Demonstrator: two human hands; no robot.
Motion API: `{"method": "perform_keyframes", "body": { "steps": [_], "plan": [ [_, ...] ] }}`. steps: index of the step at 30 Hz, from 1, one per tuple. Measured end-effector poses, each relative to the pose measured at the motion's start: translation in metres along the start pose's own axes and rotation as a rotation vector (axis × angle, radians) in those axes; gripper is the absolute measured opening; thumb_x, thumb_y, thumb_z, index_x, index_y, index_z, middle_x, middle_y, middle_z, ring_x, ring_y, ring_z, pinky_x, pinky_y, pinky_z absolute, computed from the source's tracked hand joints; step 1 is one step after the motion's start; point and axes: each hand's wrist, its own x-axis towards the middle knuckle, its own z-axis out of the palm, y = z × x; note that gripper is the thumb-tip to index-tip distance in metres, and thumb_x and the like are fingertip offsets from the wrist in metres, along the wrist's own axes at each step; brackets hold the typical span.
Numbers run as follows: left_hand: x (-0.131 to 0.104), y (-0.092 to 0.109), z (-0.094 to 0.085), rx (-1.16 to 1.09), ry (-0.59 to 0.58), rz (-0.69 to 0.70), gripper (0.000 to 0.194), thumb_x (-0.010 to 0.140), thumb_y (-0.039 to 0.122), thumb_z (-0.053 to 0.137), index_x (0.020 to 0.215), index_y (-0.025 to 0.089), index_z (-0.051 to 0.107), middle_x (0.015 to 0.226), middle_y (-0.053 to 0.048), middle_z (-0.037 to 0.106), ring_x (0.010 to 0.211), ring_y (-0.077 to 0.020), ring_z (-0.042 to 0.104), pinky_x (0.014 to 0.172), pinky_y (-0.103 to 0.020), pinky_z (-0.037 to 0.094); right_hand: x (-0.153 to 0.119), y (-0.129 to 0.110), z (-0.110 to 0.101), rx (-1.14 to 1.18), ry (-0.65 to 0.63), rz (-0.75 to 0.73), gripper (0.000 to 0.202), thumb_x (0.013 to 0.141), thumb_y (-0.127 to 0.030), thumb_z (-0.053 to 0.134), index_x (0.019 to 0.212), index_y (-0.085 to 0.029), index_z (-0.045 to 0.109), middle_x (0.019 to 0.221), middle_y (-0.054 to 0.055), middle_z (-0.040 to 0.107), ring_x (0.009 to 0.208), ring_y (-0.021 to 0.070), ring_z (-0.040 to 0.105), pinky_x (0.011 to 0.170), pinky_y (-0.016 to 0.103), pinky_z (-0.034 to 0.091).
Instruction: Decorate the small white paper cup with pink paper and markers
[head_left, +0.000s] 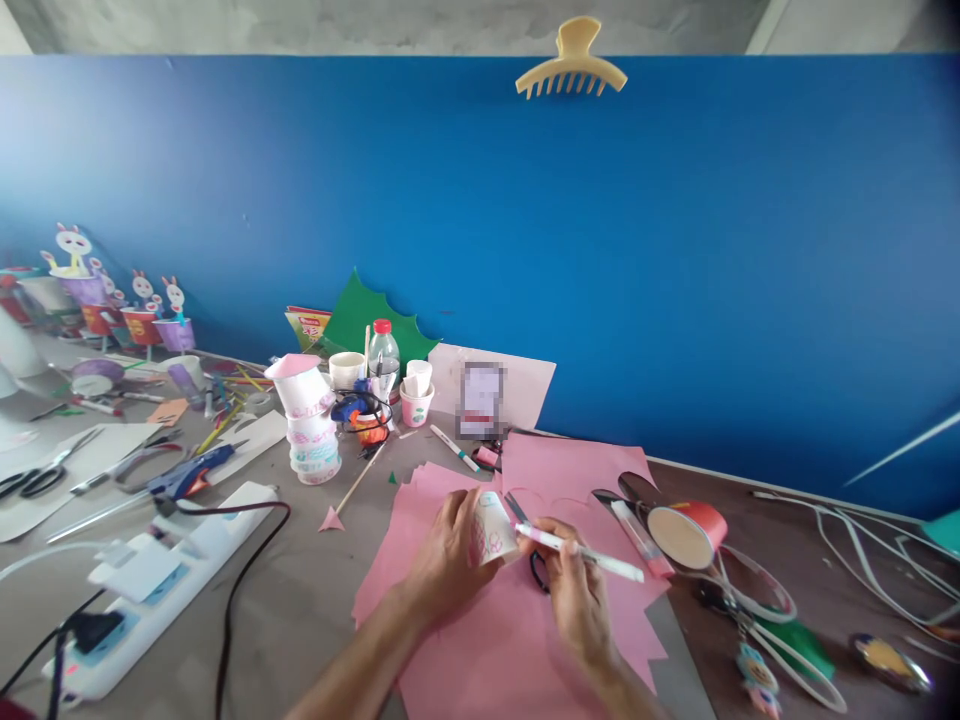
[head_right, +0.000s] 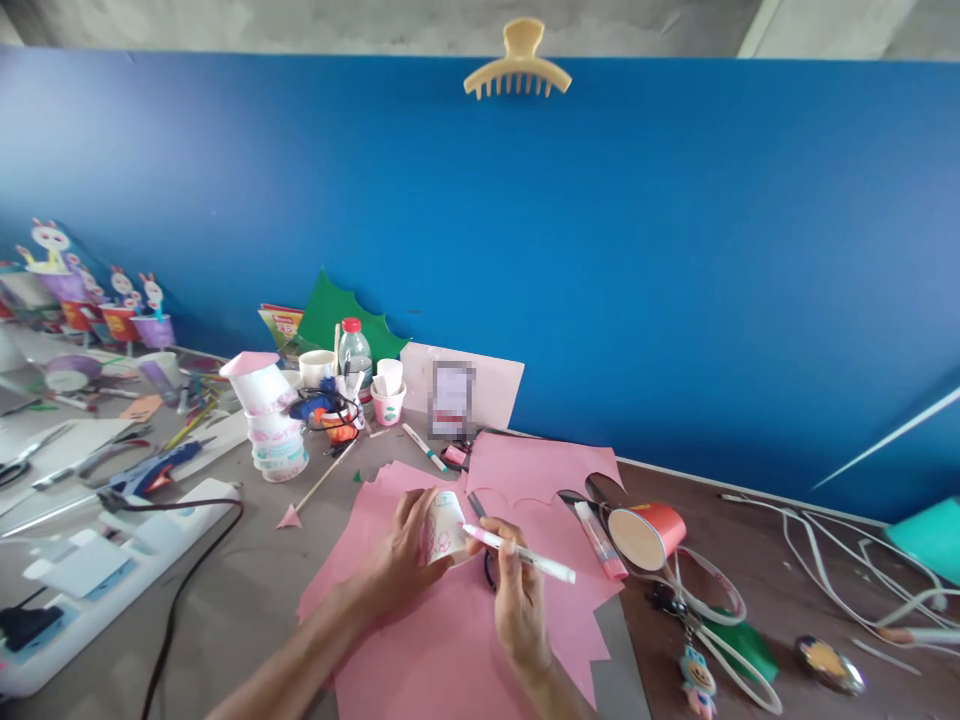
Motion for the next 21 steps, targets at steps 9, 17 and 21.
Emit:
{"method": "perform_keyframes", "body": {
  "steps": [9, 17, 21],
  "plan": [
    [-0.0068, -0.0028, 0.0024, 0.059, 0.007, 0.024, 0.082, 0.077, 0.021, 0.067, 0.148, 0.021, 0.026, 0.130, -0.017, 0.051, 0.121, -0.0324, 0.055, 0.097, -0.049, 0.054, -0.0057, 0.0005, -0.0018, 0.020, 0.004, 0.044, 0.036, 0.099, -0.052, 0.047, 0.094, -0.022, 0.066, 0.076, 0.003, 0.065, 0.074, 0.0192, 0.058, 0.072, 0.031, 0.046],
    [-0.0089, -0.0082, 0.0077, 0.110, 0.043, 0.064, 0.086, 0.073, 0.018, 0.068, 0.148, 0.018, 0.027, 0.130, -0.019, 0.051, 0.122, -0.0341, 0.054, 0.099, -0.050, 0.052, -0.0059, -0.0010, -0.0018, 0.013, 0.055, 0.070, 0.038, 0.094, -0.056, 0.054, 0.086, -0.021, 0.068, 0.069, 0.001, 0.061, 0.062, 0.0157, 0.053, 0.061, 0.028, 0.044],
    [-0.0095, -0.0072, 0.0070, 0.118, 0.038, 0.046, 0.086, 0.072, 0.018, 0.069, 0.148, 0.018, 0.028, 0.131, -0.017, 0.052, 0.122, -0.0328, 0.055, 0.101, -0.046, 0.051, -0.0055, -0.0028, -0.0011, -0.005, 0.106, 0.097, 0.043, 0.091, -0.060, 0.056, 0.083, -0.020, 0.069, 0.067, 0.001, 0.060, 0.063, 0.0167, 0.054, 0.059, 0.028, 0.044]
  ]
}}
